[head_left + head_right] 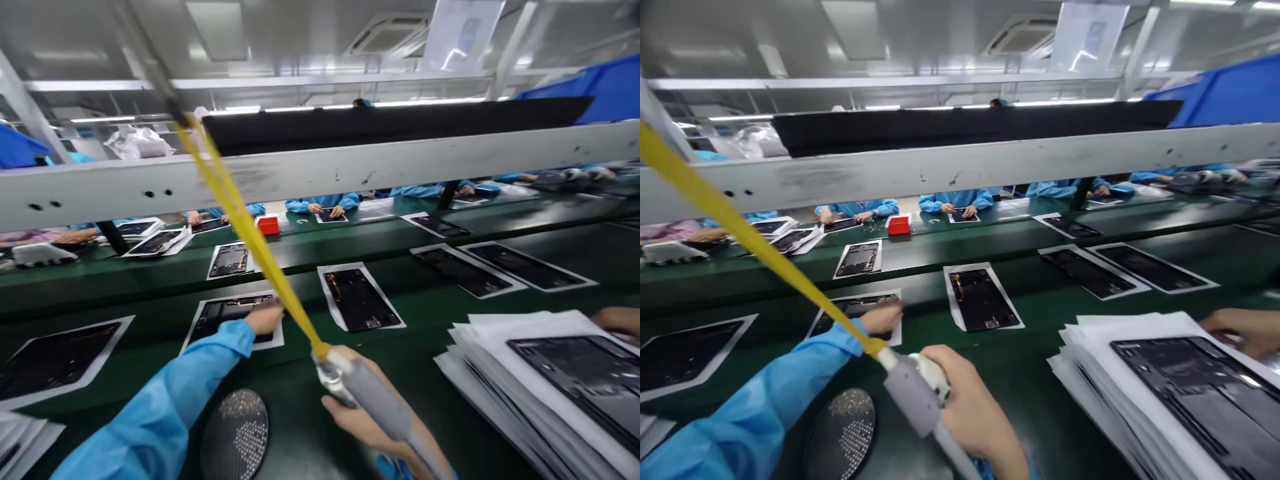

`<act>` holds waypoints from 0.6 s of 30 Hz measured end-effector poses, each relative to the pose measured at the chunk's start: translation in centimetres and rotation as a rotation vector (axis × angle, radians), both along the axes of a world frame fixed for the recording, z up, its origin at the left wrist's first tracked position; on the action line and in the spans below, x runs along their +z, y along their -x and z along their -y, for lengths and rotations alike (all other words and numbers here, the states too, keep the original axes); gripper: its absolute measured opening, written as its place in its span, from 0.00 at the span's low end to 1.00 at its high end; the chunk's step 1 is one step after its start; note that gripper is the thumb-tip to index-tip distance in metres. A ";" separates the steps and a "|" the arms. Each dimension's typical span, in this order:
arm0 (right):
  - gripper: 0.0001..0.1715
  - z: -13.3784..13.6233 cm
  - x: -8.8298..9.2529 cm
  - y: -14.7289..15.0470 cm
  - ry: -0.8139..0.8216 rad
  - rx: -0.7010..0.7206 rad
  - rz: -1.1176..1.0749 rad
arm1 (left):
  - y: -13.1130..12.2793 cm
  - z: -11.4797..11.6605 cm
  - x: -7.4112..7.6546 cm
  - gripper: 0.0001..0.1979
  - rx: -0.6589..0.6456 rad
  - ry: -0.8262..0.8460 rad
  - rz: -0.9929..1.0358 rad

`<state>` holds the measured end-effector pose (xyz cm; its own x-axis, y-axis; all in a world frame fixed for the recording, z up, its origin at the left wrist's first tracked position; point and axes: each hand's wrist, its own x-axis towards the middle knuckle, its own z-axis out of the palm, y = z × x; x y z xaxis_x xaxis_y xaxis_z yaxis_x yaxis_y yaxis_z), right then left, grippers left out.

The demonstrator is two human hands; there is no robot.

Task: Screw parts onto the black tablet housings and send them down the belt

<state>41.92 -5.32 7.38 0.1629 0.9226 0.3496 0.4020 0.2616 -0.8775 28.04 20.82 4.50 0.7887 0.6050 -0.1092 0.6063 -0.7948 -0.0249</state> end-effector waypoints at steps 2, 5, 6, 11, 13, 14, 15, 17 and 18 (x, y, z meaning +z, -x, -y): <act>0.19 0.0 0.9 0.6 0.081 0.154 0.015 | -4.0 2.3 -2.2 0.16 -0.128 0.031 -0.019; 0.19 0.0 2.1 1.3 0.107 0.244 0.025 | -8.7 4.2 -4.3 0.16 -0.225 0.059 -0.031; 0.19 0.1 2.4 1.3 0.105 0.253 0.022 | -9.7 4.4 -4.7 0.16 -0.237 0.066 -0.037; 0.13 0.4 2.8 0.9 0.057 0.212 -0.022 | -11.4 3.8 -5.5 0.15 -0.212 0.109 -0.037; 0.14 0.4 2.7 0.7 0.040 0.181 -0.008 | -11.1 3.5 -5.6 0.17 -0.185 0.142 -0.010; 0.15 0.4 2.5 0.6 0.036 0.171 0.000 | -10.9 3.4 -5.6 0.17 -0.169 0.165 0.008; 0.15 0.4 2.5 0.5 0.038 0.162 0.006 | -10.7 3.4 -5.6 0.18 -0.153 0.194 0.027; 0.15 0.5 2.3 0.5 0.056 0.166 0.004 | -10.3 3.4 -5.6 0.17 -0.115 0.267 0.068; 0.15 0.5 2.3 0.5 0.069 0.181 -0.004 | -10.2 3.4 -5.6 0.16 -0.090 0.311 0.091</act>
